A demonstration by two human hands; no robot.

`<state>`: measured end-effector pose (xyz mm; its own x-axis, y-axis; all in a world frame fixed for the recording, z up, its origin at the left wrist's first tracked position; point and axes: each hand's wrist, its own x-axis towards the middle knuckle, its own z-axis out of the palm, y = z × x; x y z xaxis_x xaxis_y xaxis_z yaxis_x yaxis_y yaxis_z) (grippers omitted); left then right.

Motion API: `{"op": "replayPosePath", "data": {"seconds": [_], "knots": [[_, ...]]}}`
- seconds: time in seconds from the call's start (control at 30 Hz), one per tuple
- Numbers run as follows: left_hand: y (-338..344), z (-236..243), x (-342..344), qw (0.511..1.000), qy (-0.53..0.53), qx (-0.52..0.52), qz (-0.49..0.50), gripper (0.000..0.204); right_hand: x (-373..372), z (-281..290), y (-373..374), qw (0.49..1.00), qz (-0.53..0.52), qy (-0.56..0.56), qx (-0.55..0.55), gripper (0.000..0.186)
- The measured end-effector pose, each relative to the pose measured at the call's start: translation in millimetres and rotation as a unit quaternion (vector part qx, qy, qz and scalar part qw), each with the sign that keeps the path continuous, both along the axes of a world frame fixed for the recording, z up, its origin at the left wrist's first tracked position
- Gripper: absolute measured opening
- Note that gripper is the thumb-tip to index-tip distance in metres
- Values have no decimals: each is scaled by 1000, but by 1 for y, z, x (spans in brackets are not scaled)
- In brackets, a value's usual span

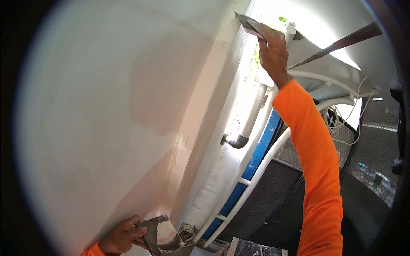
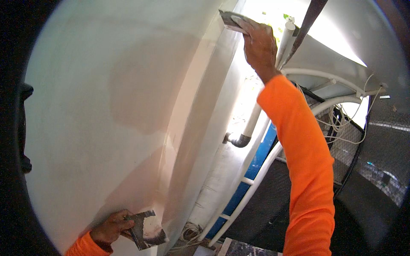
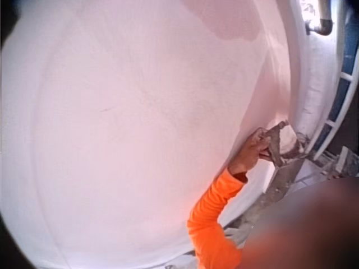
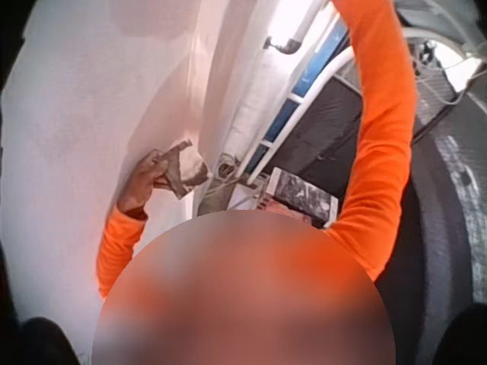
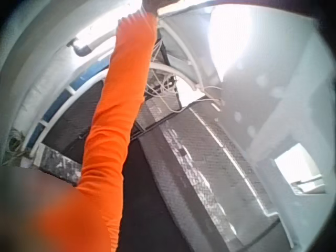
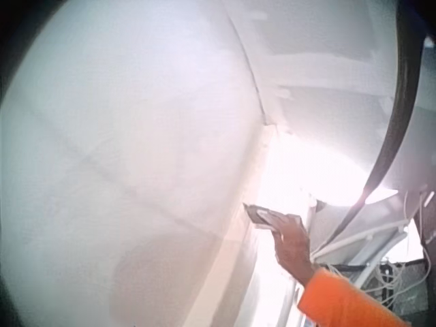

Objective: The person scoops plaster from a bucket onto a hawk and uses a trowel to apply and smooth it along a wall edge. The person repeatedly transfers material and spreads it in short strokes, working near a window and visible piping.

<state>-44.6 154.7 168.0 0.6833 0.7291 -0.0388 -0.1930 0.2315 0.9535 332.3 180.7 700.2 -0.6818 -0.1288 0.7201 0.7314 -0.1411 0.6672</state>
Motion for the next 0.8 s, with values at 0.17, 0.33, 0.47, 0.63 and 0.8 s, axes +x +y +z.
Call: {"op": "replayPosePath", "data": {"seconds": [0.17, 0.33, 0.47, 0.63, 0.8], "knots": [[0, -4, 2, 999, -47, -6, -8, 44, -15, 43, 14, 993, -114, -8, 36, 44], [-7, -4, 3, 998, -65, -11, -7, 50, -9, 53, -6, 948, -301, -49, 89, 56], [-5, -2, 3, 999, -47, -21, 4, 54, -15, 53, -22, 936, -337, -69, 75, 57], [-9, 3, 1, 998, -54, -11, 5, 58, -33, 24, -57, 899, -420, -89, 85, 55], [-10, 1, 2, 998, -59, 0, -1, 58, -64, 23, -68, 916, -393, -40, 75, 42]]}}
